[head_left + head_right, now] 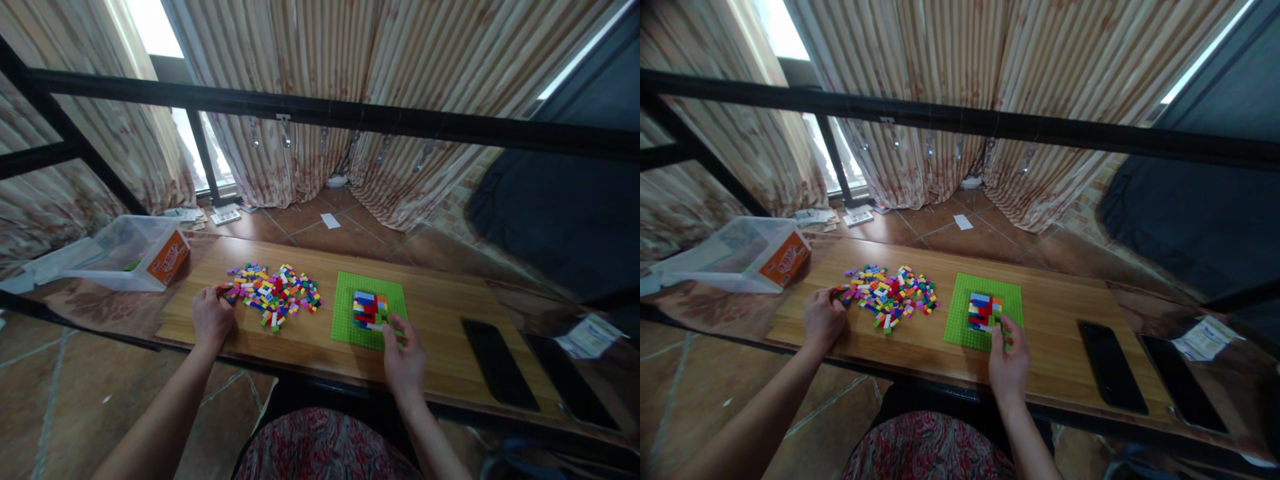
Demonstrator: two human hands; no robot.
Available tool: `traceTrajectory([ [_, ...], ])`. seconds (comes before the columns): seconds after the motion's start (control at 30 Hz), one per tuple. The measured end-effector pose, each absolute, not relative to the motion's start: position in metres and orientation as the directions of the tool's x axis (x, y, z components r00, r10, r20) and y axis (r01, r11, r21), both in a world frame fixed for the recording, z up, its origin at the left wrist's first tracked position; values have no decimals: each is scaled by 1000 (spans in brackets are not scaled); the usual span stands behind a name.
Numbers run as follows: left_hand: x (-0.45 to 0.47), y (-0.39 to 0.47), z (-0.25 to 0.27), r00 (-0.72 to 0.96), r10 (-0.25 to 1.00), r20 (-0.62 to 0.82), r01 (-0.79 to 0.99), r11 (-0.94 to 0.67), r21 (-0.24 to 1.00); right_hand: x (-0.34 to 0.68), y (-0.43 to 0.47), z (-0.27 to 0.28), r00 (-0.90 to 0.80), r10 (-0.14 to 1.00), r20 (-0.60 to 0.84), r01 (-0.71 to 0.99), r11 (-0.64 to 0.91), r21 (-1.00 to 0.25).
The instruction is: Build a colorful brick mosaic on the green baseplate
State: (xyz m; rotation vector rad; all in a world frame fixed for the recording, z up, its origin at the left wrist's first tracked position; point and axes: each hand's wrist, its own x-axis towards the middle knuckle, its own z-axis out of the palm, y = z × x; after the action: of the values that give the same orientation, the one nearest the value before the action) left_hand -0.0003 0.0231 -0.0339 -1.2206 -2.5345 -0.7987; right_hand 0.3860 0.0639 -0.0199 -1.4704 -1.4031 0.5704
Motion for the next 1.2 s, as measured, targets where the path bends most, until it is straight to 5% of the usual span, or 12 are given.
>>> traceTrajectory([
  [0.3, -1, 22, -35, -631, 665, 399, 775, 521, 359, 325, 10, -26, -300, 918, 260, 516, 385, -765],
  [0.87, 2, 20, -31, -640, 667, 383, 764, 496, 413, 273, 100, -22, -395, 878, 269, 719, 478, -504],
  [1.2, 1, 19, -33, -606, 706, 368, 785, 455, 421, 279, 96, -21, -425, 868, 255, 637, 488, -597],
])
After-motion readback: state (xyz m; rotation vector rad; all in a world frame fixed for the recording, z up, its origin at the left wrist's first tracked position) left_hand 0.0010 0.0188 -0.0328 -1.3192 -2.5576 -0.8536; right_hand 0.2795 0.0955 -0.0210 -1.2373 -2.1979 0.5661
